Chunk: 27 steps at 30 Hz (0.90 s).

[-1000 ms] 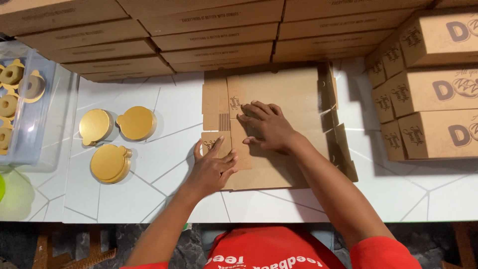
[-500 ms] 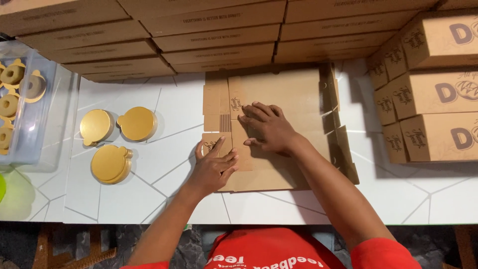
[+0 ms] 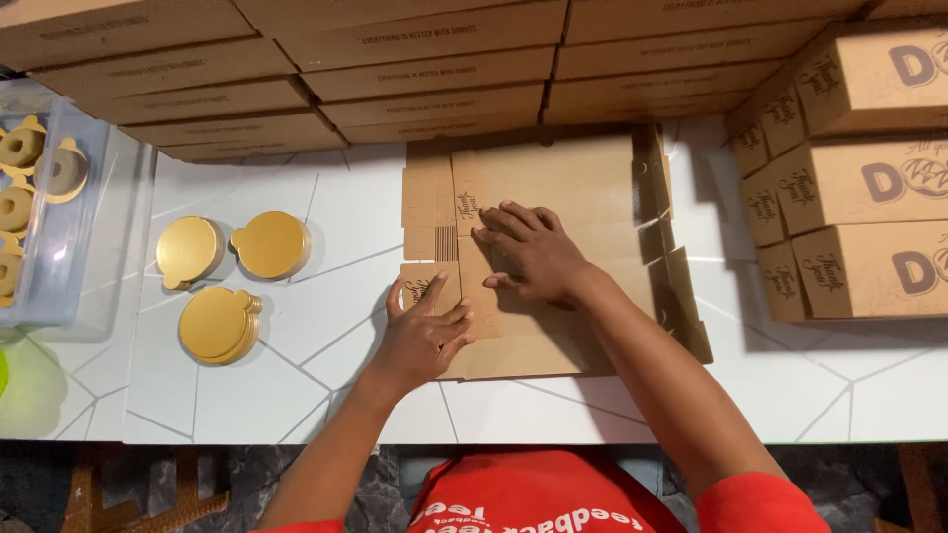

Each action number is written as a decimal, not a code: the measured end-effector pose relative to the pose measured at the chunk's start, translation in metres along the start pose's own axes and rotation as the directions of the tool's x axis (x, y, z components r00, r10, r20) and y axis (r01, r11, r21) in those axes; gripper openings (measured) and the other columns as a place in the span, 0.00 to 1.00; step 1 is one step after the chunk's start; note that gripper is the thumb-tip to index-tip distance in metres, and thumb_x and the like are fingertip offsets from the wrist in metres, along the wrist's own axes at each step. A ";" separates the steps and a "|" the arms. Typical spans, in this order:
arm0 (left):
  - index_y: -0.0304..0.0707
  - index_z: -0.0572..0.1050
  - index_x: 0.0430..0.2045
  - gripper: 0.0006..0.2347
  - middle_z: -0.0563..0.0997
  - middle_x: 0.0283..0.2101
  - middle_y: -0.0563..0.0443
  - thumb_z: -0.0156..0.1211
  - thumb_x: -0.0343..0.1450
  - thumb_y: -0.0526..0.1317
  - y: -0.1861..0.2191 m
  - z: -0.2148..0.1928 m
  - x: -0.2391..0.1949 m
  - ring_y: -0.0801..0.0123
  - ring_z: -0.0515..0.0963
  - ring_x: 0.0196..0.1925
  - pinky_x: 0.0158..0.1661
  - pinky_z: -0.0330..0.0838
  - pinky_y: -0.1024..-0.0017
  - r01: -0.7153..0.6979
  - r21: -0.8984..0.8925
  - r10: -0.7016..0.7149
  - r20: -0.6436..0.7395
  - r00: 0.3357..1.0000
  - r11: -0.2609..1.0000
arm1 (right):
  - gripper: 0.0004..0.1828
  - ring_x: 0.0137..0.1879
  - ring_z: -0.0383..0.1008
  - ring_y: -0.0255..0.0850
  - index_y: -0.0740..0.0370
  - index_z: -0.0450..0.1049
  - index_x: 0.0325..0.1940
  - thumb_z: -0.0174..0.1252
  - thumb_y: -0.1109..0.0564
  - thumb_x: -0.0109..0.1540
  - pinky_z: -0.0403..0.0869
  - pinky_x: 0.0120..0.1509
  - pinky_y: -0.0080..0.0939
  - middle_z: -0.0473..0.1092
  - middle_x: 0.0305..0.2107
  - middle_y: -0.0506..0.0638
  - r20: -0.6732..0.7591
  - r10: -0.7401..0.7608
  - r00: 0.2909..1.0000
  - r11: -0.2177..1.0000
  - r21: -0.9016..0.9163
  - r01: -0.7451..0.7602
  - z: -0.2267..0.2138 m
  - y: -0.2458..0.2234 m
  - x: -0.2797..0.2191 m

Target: The person assembles flat cardboard donut boxes on a white tiled table. They fold the side flaps, tuck tabs into slots, and press the box into shape. The person repeats this process for multiple boxes, stacking the finished ones to the side.

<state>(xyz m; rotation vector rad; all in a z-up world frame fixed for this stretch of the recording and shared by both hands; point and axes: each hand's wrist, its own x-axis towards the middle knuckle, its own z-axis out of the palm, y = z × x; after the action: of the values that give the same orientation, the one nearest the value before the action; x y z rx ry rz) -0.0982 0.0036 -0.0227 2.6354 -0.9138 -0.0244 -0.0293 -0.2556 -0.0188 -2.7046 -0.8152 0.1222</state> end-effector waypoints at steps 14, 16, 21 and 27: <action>0.59 0.83 0.43 0.11 0.82 0.54 0.60 0.58 0.74 0.54 -0.052 0.000 0.091 0.53 0.58 0.77 0.68 0.27 0.31 0.130 0.049 -0.127 -0.067 0.990 0.990 | 0.39 0.80 0.47 0.50 0.48 0.62 0.71 0.46 0.23 0.65 0.52 0.76 0.63 0.53 0.73 0.51 -0.002 -0.013 1.000 1.000 -0.010 0.012 -0.001 -0.001 -0.001; 0.61 0.83 0.45 0.12 0.81 0.57 0.63 0.55 0.75 0.55 -0.055 -0.005 0.109 0.54 0.56 0.78 0.69 0.26 0.32 0.201 0.065 -0.202 0.001 0.979 0.977 | 0.41 0.81 0.45 0.49 0.48 0.62 0.72 0.45 0.23 0.64 0.50 0.77 0.62 0.53 0.73 0.51 0.035 0.015 0.999 1.000 -0.003 -0.015 -0.004 -0.003 -0.001; 0.59 0.82 0.46 0.13 0.80 0.57 0.61 0.53 0.76 0.54 -0.085 0.006 0.164 0.52 0.59 0.76 0.67 0.27 0.30 0.241 0.067 -0.238 -0.042 0.970 0.968 | 0.41 0.81 0.45 0.49 0.48 0.61 0.72 0.45 0.22 0.64 0.49 0.77 0.62 0.52 0.74 0.51 0.056 0.020 0.998 1.000 -0.009 -0.020 -0.009 -0.005 -0.002; 0.53 0.82 0.49 0.15 0.81 0.57 0.57 0.50 0.76 0.50 -0.092 0.018 0.172 0.49 0.65 0.72 0.65 0.29 0.28 0.217 0.092 -0.208 -0.105 0.973 0.972 | 0.42 0.81 0.44 0.49 0.48 0.61 0.72 0.44 0.22 0.64 0.49 0.78 0.61 0.52 0.74 0.51 0.064 0.018 0.998 1.000 -0.018 -0.017 -0.005 -0.002 -0.001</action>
<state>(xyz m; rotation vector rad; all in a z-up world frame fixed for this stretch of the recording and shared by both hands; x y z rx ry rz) 0.0912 -0.0386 -0.0536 2.7916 -0.6135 0.0964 -0.0307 -0.2557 -0.0138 -2.7373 -0.8149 0.2070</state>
